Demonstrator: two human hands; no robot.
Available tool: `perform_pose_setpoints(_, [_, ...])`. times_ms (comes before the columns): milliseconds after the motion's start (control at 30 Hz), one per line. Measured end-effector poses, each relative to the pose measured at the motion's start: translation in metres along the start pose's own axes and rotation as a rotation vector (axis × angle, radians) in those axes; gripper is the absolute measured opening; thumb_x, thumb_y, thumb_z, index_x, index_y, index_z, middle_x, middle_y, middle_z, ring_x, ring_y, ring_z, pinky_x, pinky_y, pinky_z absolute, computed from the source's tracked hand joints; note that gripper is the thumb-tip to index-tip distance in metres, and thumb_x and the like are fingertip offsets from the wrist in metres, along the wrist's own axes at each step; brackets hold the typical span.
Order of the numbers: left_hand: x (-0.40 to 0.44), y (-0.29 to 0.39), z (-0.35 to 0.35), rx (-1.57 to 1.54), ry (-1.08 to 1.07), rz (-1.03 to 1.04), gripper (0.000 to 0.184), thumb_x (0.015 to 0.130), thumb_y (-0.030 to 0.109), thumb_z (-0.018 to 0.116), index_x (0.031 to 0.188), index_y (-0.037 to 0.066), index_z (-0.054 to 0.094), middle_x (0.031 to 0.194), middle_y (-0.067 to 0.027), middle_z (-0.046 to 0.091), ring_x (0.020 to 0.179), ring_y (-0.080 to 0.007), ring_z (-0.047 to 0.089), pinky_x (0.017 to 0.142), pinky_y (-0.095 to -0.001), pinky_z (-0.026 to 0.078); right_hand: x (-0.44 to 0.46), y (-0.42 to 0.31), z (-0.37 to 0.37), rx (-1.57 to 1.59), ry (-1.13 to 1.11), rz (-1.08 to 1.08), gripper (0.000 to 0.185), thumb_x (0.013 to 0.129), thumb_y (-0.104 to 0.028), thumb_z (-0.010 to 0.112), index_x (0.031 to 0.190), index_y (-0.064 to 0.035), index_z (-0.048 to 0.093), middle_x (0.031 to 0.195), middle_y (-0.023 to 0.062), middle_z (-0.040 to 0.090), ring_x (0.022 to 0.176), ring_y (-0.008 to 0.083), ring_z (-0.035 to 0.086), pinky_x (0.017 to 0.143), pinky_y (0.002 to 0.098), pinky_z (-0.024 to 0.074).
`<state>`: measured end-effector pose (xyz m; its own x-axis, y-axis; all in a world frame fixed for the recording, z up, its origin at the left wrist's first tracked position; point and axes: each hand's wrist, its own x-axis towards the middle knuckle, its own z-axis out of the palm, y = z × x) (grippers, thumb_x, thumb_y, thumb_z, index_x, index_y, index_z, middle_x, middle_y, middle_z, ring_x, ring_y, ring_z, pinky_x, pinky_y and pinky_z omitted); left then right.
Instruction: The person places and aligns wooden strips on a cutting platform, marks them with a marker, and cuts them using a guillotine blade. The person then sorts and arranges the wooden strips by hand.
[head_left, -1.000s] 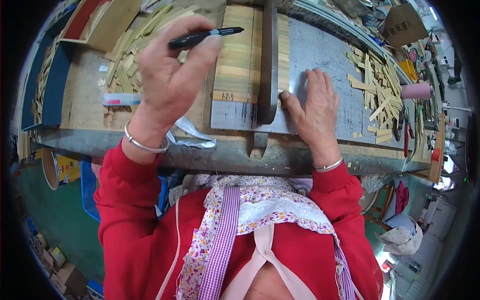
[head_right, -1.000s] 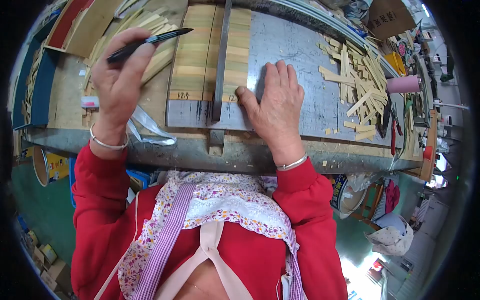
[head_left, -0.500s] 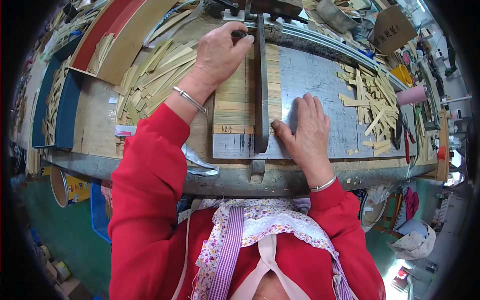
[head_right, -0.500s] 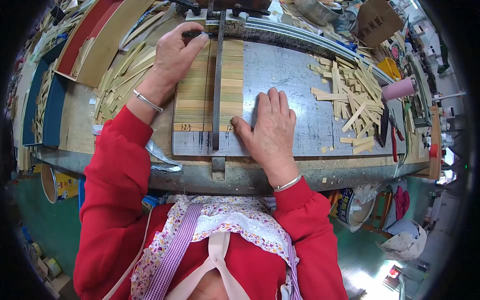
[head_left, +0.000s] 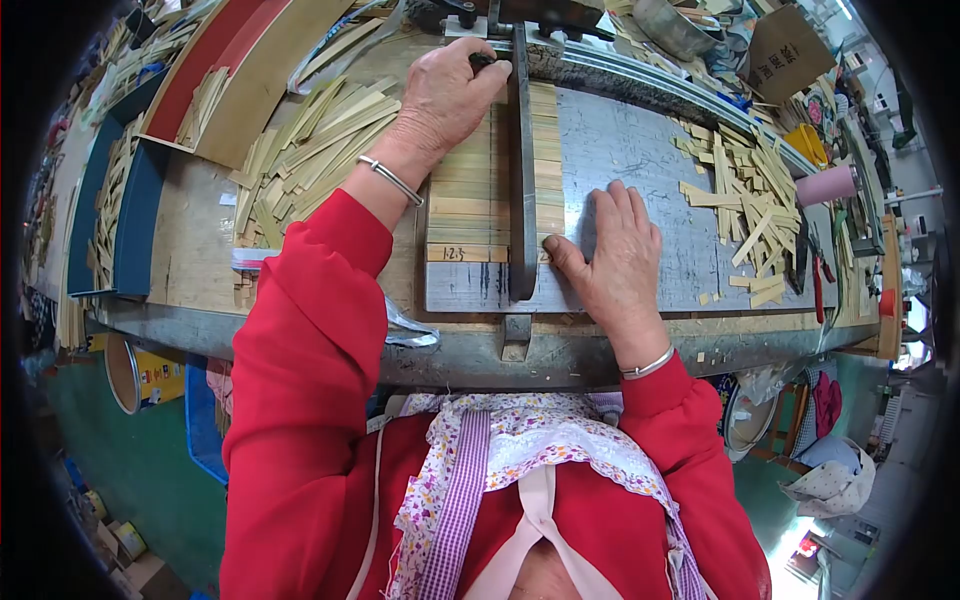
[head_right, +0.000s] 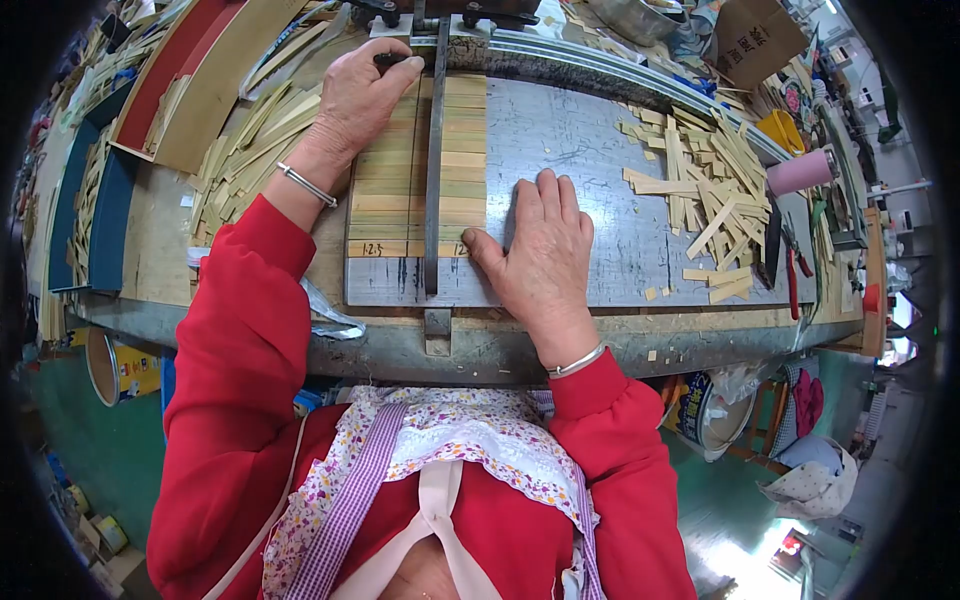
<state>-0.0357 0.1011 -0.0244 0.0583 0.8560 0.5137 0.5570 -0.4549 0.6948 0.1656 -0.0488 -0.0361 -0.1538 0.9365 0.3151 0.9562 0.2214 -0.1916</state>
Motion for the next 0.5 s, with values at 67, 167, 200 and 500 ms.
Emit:
perform_pose_setpoints(67, [-0.002, 0.002, -0.003, -0.007, -0.013, -0.017, 0.029, 0.082, 0.03, 0.065, 0.093, 0.003, 0.067, 0.076, -0.0164, 0.067, 0.078, -0.0325, 0.066, 0.074, -0.0396, 0.051, 0.0, 0.0, 0.0, 0.009, -0.011, 0.004, 0.066, 0.075, -0.043, 0.069, 0.114, 0.0063, 0.051, 0.125, 0.0223, 0.047, 0.123, 0.0385, 0.039, 0.093, 0.0464, 0.0345])
perform_pose_setpoints(167, [-0.008, 0.005, -0.007, 0.008, -0.015, -0.017, 0.029, 0.083, 0.03, 0.065, 0.093, 0.002, 0.068, 0.078, -0.0168, 0.067, 0.079, -0.0325, 0.066, 0.074, -0.0396, 0.051, 0.0, -0.001, -0.002, 0.018, -0.044, 0.032, 0.068, 0.079, -0.049, 0.065, 0.119, 0.0042, 0.051, 0.13, 0.0244, 0.047, 0.127, 0.0395, 0.039, 0.097, 0.0477, 0.0332])
perform_pose_setpoints(200, [-0.01, 0.005, -0.008, 0.016, -0.013, -0.013, 0.03, 0.083, 0.03, 0.065, 0.093, 0.002, 0.068, 0.079, -0.017, 0.067, 0.079, -0.0325, 0.066, 0.075, -0.0396, 0.051, 0.0, -0.001, -0.003, 0.019, -0.058, 0.046, 0.07, 0.081, -0.052, 0.063, 0.121, 0.0032, 0.051, 0.133, 0.0253, 0.047, 0.128, 0.04, 0.039, 0.099, 0.0484, 0.0325])
perform_pose_setpoints(500, [-0.036, 0.009, -0.015, -0.047, -0.003, 0.085, 0.024, 0.085, 0.025, 0.067, 0.095, 0.003, 0.066, 0.068, -0.0115, 0.064, 0.061, -0.0201, 0.061, 0.061, -0.0323, 0.049, -0.002, 0.001, 0.004, -0.024, 0.051, -0.026, 0.064, 0.076, -0.044, 0.069, 0.112, 0.0062, 0.054, 0.123, 0.0219, 0.049, 0.122, 0.0369, 0.041, 0.092, 0.0464, 0.0356])
